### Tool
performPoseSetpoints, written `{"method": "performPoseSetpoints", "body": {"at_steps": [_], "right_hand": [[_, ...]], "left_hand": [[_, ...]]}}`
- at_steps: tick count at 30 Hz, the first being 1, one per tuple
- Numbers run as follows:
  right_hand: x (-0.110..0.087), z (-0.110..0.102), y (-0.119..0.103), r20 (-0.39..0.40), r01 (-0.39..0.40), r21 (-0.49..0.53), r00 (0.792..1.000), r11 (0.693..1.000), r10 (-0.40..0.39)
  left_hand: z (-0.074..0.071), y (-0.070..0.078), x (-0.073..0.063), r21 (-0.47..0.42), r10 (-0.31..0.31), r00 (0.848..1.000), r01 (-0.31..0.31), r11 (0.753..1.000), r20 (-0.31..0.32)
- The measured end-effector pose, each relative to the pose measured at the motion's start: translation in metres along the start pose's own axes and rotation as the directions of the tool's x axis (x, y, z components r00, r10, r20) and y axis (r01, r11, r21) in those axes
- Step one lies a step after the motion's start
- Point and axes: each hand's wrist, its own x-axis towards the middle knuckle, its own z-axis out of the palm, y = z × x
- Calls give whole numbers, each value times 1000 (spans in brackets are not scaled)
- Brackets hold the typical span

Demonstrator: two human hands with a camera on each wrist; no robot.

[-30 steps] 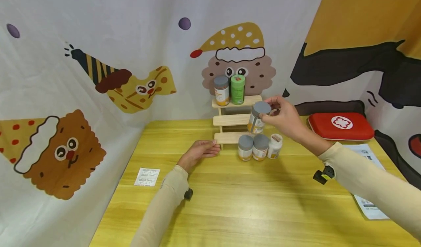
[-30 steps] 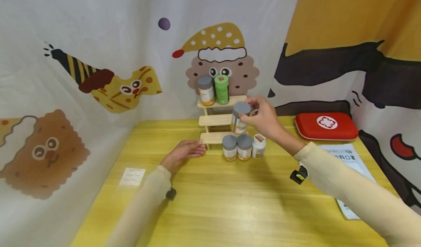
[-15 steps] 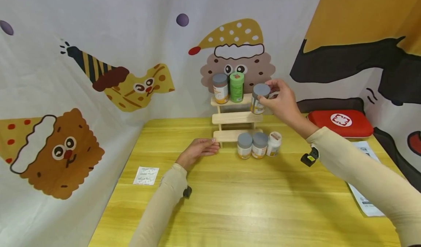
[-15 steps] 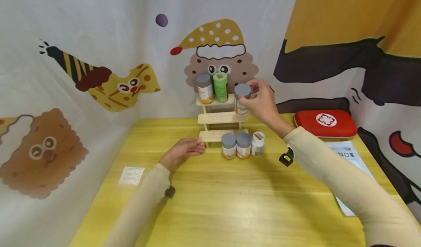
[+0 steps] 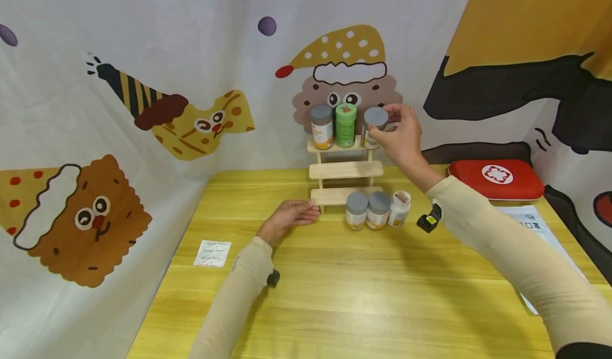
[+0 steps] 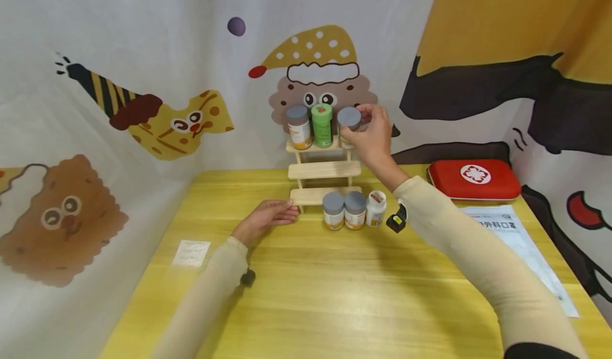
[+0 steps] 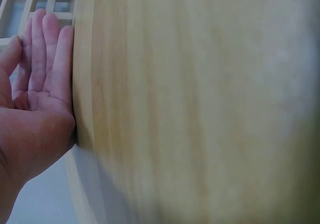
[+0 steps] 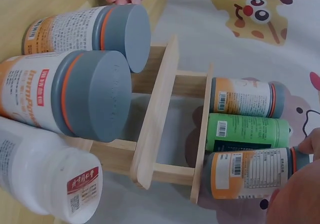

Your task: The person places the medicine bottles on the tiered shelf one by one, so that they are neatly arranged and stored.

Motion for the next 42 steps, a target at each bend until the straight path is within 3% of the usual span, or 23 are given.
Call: {"method": "performPoseSetpoints", "body": {"at_steps": [20, 35, 42], "right_hand": [[28, 20, 8, -50, -99, -57, 994, 993, 96], [27, 25, 13, -79, -24, -86, 997, 996, 17], [24, 22, 22, -84, 54, -151, 994, 987, -67]], "left_hand": [[-4, 2, 3, -4, 0, 1000, 0, 1000, 0], [-4, 1, 3, 1, 2, 1000, -2, 1000, -12], [-1, -2, 3, 6, 0, 1000, 0, 1000, -8]]}}
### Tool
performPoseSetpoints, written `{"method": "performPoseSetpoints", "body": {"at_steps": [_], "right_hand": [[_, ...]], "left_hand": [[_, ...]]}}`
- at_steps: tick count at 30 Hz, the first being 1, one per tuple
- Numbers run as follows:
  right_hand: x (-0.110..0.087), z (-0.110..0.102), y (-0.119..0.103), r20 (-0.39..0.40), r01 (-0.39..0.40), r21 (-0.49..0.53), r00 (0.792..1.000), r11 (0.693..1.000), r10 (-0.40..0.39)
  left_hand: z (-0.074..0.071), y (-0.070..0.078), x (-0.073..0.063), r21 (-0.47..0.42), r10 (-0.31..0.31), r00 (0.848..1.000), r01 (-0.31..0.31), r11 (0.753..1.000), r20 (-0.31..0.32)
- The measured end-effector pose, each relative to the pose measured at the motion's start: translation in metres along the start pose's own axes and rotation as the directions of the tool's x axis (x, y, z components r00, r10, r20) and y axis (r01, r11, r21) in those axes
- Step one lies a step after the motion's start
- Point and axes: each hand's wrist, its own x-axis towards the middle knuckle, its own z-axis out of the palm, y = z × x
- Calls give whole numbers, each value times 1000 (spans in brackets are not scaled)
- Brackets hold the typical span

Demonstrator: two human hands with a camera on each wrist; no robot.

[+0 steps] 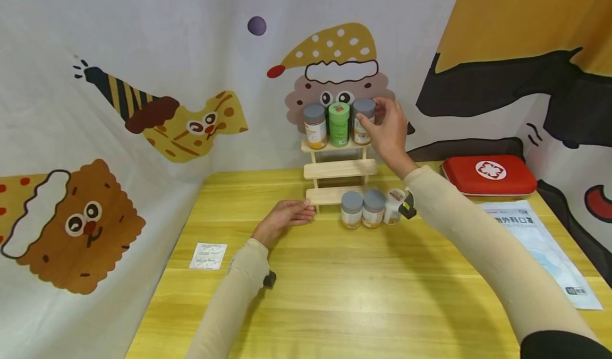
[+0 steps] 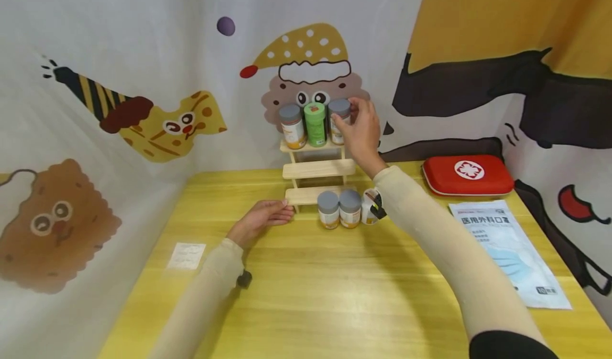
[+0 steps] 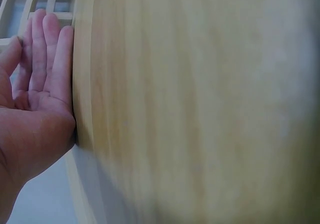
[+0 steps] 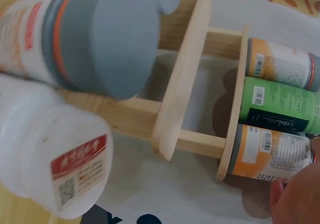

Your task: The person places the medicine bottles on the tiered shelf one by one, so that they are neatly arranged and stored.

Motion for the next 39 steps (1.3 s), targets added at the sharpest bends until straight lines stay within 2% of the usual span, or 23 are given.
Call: {"method": "performPoseSetpoints", "body": {"at_steps": [6, 12, 14, 21, 26, 32, 39], "right_hand": [[-3, -3, -1, 11, 26, -41, 1000, 999, -25], [-15, -9, 3, 33, 3, -78, 999, 997, 0], [-22, -12, 2, 38, 14, -57, 999, 998, -12], [-44, -23, -1, 17, 133, 50, 991, 990, -134], [-59, -34, -2, 9, 159, 110, 987, 981, -161], [-81, -49, 2, 31, 155, 158, 986, 975, -162], [-105, -63, 13, 102, 75, 239, 990, 968, -101]], "left_hand": [[1, 1, -2, 24, 7, 1000, -7, 1000, -2], [3, 0, -2, 27, 4, 1000, -4, 1000, 6], [2, -1, -1, 23, 0, 1000, 0, 1000, 6], [0, -2, 0, 15, -7, 1000, 7, 1000, 3], [-1, -1, 0, 14, 0, 1000, -1, 1000, 13], [-1, 0, -1, 23, 4, 1000, -5, 1000, 21], [0, 1, -2, 14, -5, 1000, 5, 1000, 17]]}}
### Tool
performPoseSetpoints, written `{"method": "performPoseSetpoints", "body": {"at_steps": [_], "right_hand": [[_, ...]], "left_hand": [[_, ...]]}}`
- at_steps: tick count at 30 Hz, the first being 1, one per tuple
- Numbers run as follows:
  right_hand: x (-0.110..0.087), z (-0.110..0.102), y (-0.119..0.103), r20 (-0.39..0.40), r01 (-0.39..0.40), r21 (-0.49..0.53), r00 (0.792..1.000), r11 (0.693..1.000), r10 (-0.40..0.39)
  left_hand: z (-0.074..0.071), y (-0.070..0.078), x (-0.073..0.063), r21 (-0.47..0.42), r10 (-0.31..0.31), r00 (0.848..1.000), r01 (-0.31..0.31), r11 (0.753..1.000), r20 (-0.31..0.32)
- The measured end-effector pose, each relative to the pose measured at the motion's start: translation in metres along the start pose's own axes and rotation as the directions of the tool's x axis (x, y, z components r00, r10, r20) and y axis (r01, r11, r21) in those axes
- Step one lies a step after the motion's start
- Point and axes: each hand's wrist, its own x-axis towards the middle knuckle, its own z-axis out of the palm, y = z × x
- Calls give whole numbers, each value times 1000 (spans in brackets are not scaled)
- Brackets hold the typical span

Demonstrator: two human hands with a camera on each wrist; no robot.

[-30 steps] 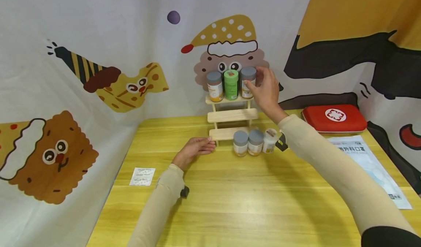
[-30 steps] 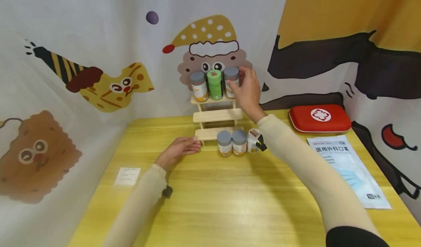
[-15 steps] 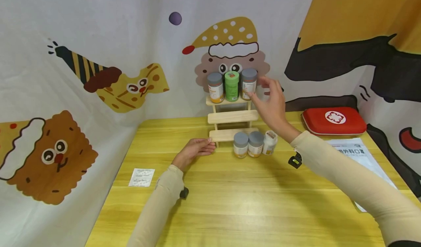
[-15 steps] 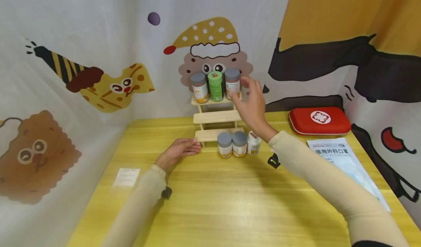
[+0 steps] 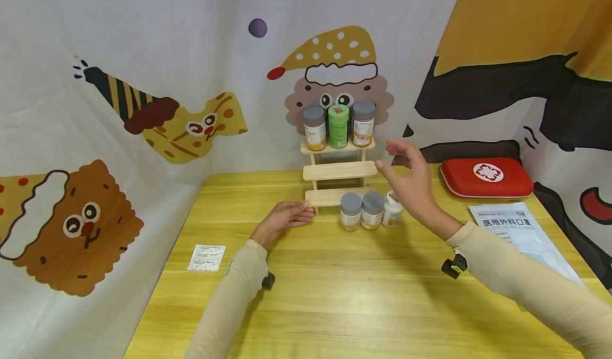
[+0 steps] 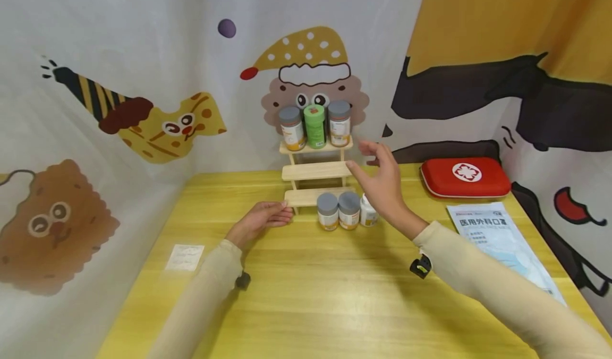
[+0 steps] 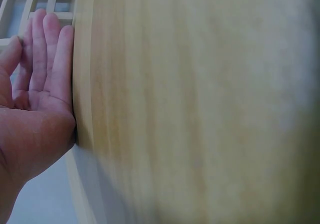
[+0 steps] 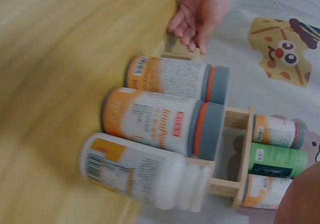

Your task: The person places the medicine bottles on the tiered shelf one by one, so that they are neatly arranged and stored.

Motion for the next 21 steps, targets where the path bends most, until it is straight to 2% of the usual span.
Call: {"method": "performPoseSetpoints", "body": {"at_steps": [7, 14, 21], "right_hand": [[-20, -10, 17, 72, -93, -80, 993, 992, 99], [-37, -18, 39, 156, -109, -162, 979, 981, 134], [-48, -25, 51, 230, -120, -175, 960, 977, 159]], "left_hand": [[0, -2, 1, -13, 5, 1000, -5, 1000, -8], [0, -4, 4, -3, 16, 1000, -16, 1000, -4], [1, -2, 0, 8, 29, 1000, -29, 1000, -7]]}}
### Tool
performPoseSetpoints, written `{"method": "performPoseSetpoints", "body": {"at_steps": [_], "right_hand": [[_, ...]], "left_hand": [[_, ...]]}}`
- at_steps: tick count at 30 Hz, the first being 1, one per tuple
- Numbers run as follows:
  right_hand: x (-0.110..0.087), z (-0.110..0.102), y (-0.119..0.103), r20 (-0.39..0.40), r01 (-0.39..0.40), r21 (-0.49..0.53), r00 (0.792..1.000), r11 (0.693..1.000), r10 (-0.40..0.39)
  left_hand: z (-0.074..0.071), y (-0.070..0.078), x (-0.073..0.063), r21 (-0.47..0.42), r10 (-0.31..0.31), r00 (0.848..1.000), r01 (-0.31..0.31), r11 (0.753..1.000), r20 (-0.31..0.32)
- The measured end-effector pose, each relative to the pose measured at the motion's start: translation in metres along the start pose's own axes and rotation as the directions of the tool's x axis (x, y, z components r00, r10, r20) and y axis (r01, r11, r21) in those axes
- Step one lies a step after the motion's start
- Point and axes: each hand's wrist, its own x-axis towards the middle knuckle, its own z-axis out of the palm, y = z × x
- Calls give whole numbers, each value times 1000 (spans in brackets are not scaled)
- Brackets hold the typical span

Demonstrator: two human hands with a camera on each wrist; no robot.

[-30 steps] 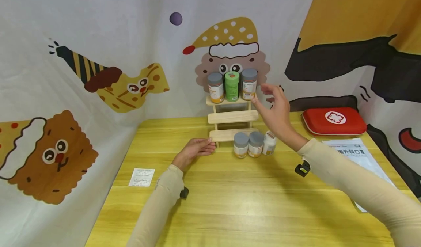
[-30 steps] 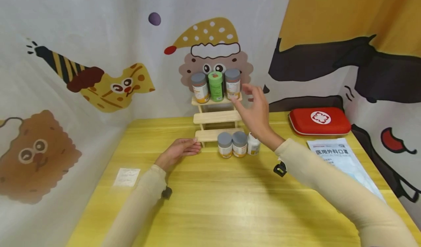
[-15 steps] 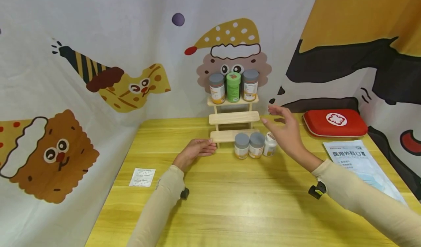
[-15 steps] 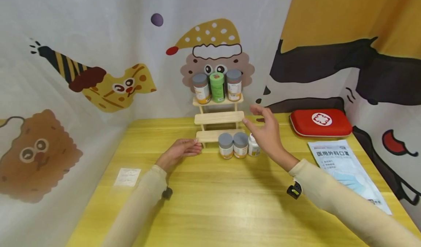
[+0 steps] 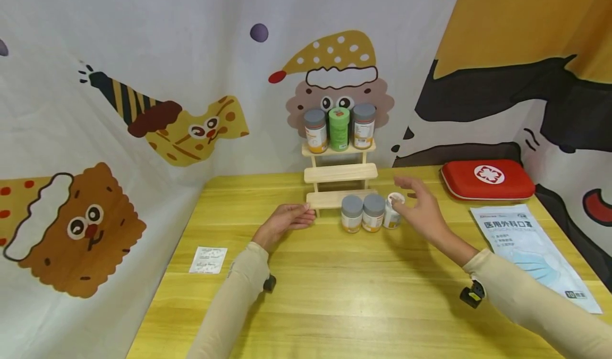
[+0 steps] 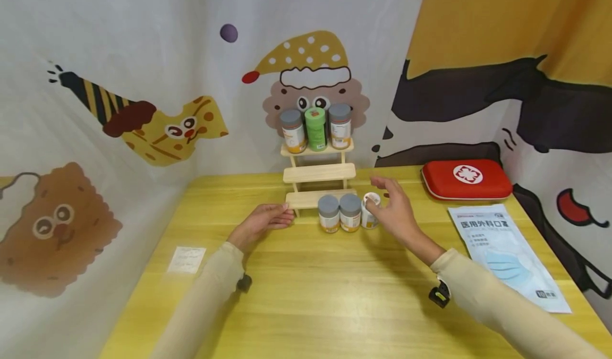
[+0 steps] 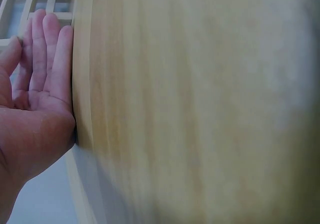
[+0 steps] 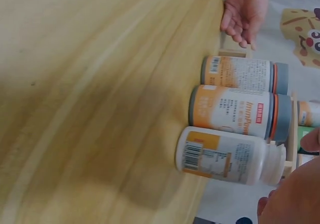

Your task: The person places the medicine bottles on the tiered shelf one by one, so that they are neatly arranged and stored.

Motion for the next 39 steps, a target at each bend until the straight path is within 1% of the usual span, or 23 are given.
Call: {"method": "performPoseSetpoints", "body": {"at_steps": [3, 9, 12, 19, 28, 39], "right_hand": [[-3, -1, 4, 17, -9, -4, 1000, 1000, 9], [-7, -4, 12, 86, -63, -16, 994, 998, 65], [-7, -3, 17, 96, -67, -32, 993, 997, 69], [-9, 0, 21, 85, -72, -35, 994, 997, 75], [-10, 1, 19, 48, -49, -33, 998, 998, 50], [-9, 3, 20, 19, -44, -53, 999, 998, 45]], "left_hand": [[1, 0, 0, 0, 1, 1000, -1, 1000, 2], [0, -1, 1, 7, 1, 1000, -2, 1000, 4], [0, -1, 1, 10, 2, 1000, -2, 1000, 1], [0, -1, 1, 7, 0, 1000, 0, 1000, 6], [-1, -1, 0, 6, -1, 1000, 1, 1000, 6], [0, -2, 0, -6, 15, 1000, -15, 1000, 8]]}}
